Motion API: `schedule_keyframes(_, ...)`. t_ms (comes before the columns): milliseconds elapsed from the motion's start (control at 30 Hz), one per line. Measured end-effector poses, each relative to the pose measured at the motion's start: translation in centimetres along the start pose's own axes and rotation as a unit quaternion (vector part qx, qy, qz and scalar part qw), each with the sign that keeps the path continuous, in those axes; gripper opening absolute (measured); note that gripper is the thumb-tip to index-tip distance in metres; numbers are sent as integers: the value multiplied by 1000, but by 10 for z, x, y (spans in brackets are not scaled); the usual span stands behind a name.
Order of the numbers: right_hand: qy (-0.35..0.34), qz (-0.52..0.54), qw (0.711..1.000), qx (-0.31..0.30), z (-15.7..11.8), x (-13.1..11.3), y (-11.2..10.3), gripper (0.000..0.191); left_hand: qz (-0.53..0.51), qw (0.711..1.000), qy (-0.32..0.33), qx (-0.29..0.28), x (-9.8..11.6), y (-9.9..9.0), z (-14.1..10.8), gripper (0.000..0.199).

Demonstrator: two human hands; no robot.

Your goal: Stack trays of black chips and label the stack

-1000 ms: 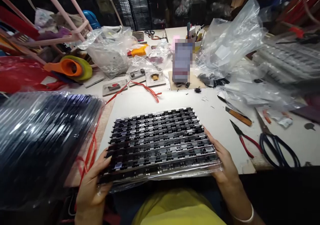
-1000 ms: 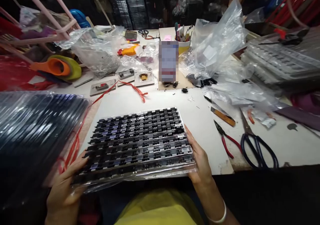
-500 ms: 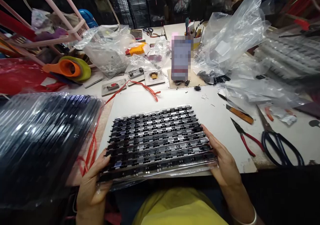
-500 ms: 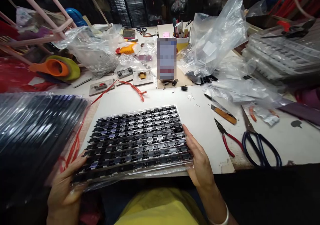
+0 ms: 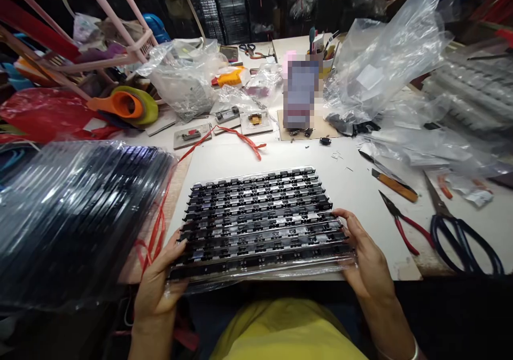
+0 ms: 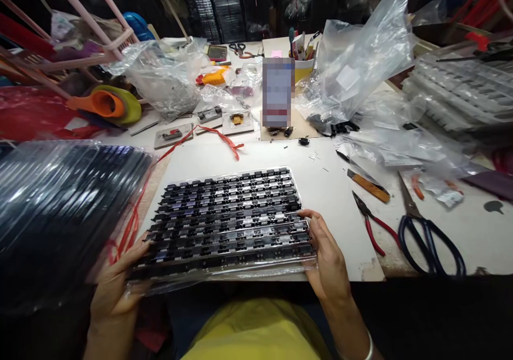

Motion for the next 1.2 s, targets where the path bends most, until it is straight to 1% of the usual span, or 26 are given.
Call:
schedule_keyframes(100, -4, 1, 1000, 1, 0, -1, 3, 34, -45, 999, -8, -24, -1, -8, -1, 41)
schedule_keyframes(233, -3, 6, 1000, 2, -1, -2, 8, 45, -82, 995, 29, -57, -6, -13, -6, 47)
schedule_keyframes(367, -4, -7, 1000, 18, -1, -3, 8, 46, -52, 996, 35, -71, -9, -5, -11, 55)
schedule_keyframes(467, -4, -14, 1000, 26, 0, -2, 6, 46, -12, 995, 26, -92, -9, 2, -12, 55)
schedule_keyframes(600, -2, -51, 996, 71, -1, -1, 4, 45, 8, 992, 20, -126, -10, 5, -12, 51)
schedule_keyframes(733, -8, -116, 984, 134, -2, -1, 2, 39, 4, 983, 35, -179, -10, 5, -12, 40)
schedule_keyframes(833, 15, -144, 977, 158, -1, 0, 0, 41, -4, 978, 45, -203, -9, 3, -13, 35)
schedule_keyframes(967, 12, -161, 975, 152, -1, -2, 2, 47, -16, 976, 41, -215, -9, 2, -15, 34)
schedule_keyframes(1067, -2, -145, 979, 146, -5, -4, 13, 44, -31, 974, 38, -219, -8, 3, -14, 36)
schedule_keyframes(1200, -43, -85, 991, 95, -8, -3, 28, 42, -61, 974, 34, -215, -6, 4, -10, 37)
Point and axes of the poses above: each hand's wrist, its own z-axis towards the middle knuckle, its own y-axis out of the palm, x = y × z, the point moved 2 cm from there along z, towards the middle knuckle, and after that the axes turned 6 degrees about -x, right-handed, at the moved point
